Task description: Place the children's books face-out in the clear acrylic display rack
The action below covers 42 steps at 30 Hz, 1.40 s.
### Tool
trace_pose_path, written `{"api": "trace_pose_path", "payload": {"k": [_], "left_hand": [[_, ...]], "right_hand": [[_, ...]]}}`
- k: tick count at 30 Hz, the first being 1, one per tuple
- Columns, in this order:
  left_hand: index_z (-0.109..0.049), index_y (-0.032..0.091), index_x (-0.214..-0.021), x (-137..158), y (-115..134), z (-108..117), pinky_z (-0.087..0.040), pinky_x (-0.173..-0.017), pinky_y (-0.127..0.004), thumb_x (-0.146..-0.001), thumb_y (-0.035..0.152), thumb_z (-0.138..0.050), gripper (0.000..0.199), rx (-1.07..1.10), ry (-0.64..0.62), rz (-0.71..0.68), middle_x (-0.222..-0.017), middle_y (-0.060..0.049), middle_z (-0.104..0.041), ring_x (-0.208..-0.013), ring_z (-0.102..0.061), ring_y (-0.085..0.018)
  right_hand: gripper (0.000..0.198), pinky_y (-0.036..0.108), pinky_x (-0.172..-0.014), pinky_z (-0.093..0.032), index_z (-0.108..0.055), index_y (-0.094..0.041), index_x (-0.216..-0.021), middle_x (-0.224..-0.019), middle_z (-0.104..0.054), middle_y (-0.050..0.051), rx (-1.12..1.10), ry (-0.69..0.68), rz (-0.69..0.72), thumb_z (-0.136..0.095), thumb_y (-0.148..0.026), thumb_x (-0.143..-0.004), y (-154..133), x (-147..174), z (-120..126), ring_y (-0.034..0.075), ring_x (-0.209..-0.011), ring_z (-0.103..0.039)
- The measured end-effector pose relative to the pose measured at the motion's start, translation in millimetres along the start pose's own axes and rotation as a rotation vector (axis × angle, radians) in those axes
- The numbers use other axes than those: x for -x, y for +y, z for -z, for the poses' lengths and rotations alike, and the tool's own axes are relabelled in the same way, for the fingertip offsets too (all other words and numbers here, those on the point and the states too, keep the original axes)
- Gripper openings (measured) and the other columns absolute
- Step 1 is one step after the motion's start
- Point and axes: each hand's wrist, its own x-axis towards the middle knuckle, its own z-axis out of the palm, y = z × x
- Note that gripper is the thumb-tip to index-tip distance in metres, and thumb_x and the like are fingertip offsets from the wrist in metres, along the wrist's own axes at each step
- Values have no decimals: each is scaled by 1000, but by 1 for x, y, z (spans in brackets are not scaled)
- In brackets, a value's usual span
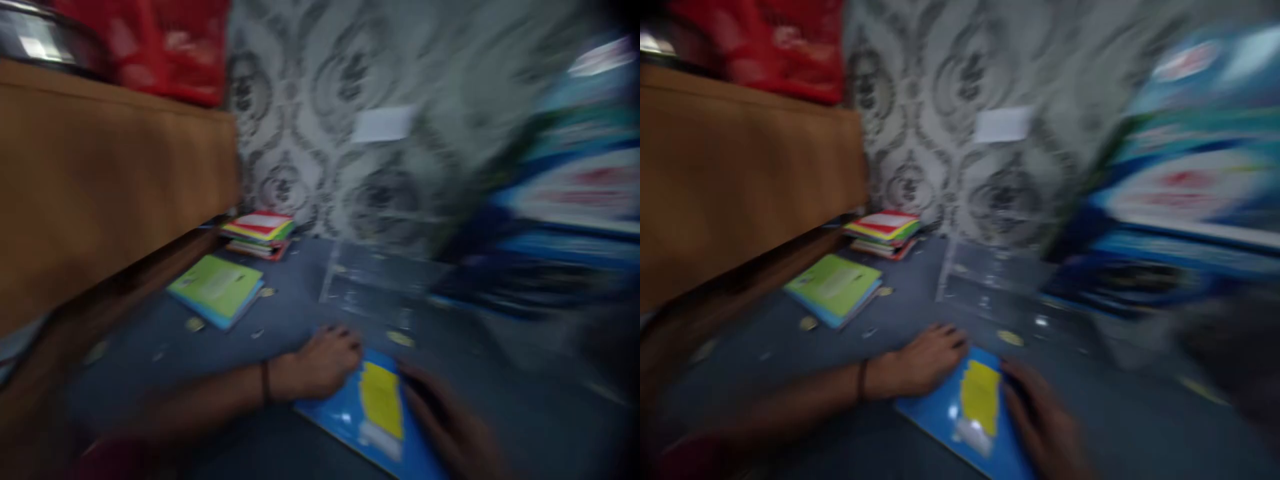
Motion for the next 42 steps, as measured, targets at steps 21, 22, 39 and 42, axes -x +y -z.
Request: {"api": "trace_pose_path", "payload": {"k": [21,22,39,42], "left_hand": [[-51,16,-148,-62,14,-43,-45,-112,-52,-89,5,-40,61,-7,-150,-22,-149,-17,-54,-138,-50,-34],[-49,19,-149,-64,13,-47,-46,-110,-52,-90,7,-41,61,-11,-136,-19,-149,-16,-54,-137,-51,-34],[-49,17,-150,-77,29,-53,-49,-106,-45,-97,15,-44,53,-31,-77,-94,-143,-19,-59,-132,-54,-32],[-50,12,-148,-75,36,-40,-49,-107,-47,-95,14,-47,53,-23,-106,-80,-143,-23,-57,-134,-53,-34]], "right_hand": [[36,39,-109,-51,-62,-26,-128,-128,-72,8,69,17,215,-56,-17,-94,18,8,18,21,-126,-64],[36,39,-108,-52,-63,-27,-127,-128,-72,8,62,4,202,-56,-18,-93,19,8,18,21,-125,-65],[30,39,-107,-53,-69,-25,-124,-129,-71,10,-8,-28,39,-53,-28,-98,30,9,19,23,-122,-67],[31,39,-106,-54,-69,-25,-124,-129,-71,11,-35,-44,14,-52,-30,-99,26,8,22,23,-123,-66]]}}
